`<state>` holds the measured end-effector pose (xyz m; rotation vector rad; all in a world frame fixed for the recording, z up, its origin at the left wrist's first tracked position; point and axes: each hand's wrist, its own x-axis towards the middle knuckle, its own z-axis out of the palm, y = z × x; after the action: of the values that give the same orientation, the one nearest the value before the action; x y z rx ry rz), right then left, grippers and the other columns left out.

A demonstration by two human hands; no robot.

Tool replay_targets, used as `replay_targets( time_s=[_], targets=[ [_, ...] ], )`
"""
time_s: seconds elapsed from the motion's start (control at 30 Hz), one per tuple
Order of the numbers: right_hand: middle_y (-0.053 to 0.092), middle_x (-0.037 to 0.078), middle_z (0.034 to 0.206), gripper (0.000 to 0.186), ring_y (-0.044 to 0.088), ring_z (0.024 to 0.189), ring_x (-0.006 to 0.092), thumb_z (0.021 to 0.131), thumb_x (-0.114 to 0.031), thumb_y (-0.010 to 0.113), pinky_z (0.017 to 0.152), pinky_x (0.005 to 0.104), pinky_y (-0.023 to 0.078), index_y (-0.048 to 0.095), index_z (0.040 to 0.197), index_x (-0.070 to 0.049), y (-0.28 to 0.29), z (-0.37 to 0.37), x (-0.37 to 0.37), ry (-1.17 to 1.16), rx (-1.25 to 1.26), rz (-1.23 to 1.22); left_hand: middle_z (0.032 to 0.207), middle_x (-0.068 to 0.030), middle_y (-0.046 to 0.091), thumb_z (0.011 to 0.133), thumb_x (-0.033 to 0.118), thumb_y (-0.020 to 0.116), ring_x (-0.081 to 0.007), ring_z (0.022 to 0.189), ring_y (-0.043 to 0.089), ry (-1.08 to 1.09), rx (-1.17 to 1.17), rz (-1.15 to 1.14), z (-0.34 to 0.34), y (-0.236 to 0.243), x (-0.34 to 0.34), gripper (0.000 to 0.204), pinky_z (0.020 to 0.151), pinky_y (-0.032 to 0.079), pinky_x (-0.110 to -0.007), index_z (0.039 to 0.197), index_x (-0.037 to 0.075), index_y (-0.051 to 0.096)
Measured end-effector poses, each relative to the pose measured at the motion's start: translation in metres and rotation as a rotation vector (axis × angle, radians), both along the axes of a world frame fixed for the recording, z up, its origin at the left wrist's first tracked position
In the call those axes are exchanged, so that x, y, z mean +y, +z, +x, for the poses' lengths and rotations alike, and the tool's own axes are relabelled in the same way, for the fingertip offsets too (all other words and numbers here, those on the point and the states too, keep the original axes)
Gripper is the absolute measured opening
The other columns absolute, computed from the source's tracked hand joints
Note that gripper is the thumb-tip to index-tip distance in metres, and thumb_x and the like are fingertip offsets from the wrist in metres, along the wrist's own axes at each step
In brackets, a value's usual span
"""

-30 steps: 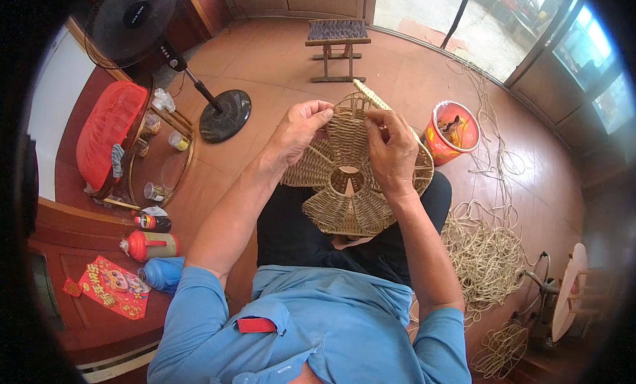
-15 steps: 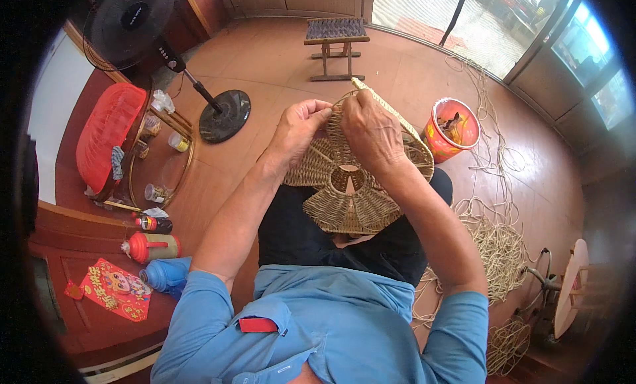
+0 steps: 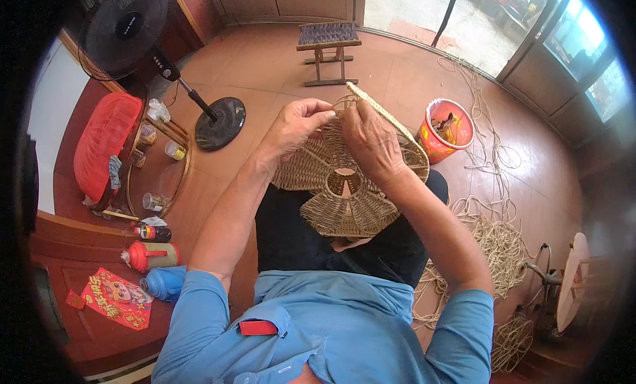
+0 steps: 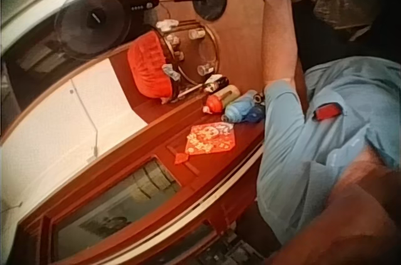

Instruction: The recorder is weaving straw around a flower-shaped wooden frame to create a decorative handcraft object.

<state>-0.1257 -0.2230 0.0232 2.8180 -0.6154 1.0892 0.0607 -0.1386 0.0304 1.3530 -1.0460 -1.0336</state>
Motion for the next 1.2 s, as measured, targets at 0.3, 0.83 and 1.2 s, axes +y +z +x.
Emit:
replay_targets(
  time_s=[0.3, 0.83, 1.2],
  targets=[
    [0.062, 0.012, 0.093, 0.008, 0.064, 0.075, 0.0289, 0.103, -0.011, 0.069, 0.069, 0.0417, 0.052, 0.071, 0.106, -0.005, 0.007, -0.028, 0.011, -0.133, -0.33, 0.454, 0.097, -0.0019, 0.074, 0.101, 0.015, 0.076, -0.0086, 0.083, 0.067, -0.095, 0.012, 0.007, 0.014, -0.001, -0.009, 0.019, 0.074, 0.056, -0.026, 0.112, -0.001, 0.075],
    [0.069, 0.013, 0.098, 0.011, 0.072, 0.082, 0.0347, 0.101, -0.016, 0.07, 0.073, 0.045, 0.057, 0.074, 0.103, -0.007, 0.015, -0.008, 0.017, -0.159, -0.168, 0.256, 0.09, 0.0013, 0.072, 0.102, 0.015, 0.074, -0.0062, 0.08, 0.063, -0.067, -0.109, -0.042, 0.001, 0.001, -0.008, 0.017, 0.07, 0.053, -0.025, 0.106, -0.001, 0.076],
    [0.072, 0.018, 0.096, 0.033, 0.073, 0.086, 0.0397, 0.1, -0.034, 0.067, 0.08, 0.0512, 0.057, 0.076, 0.093, -0.003, 0.044, 0.008, 0.008, -0.307, 0.022, 0.367, 0.085, 0.0011, 0.072, 0.097, 0.012, 0.077, -0.0064, 0.078, 0.063, -0.209, -0.213, 0.003, 0.016, 0.01, -0.024, 0.014, 0.07, 0.053, -0.026, 0.102, -0.001, 0.077]
  ],
)
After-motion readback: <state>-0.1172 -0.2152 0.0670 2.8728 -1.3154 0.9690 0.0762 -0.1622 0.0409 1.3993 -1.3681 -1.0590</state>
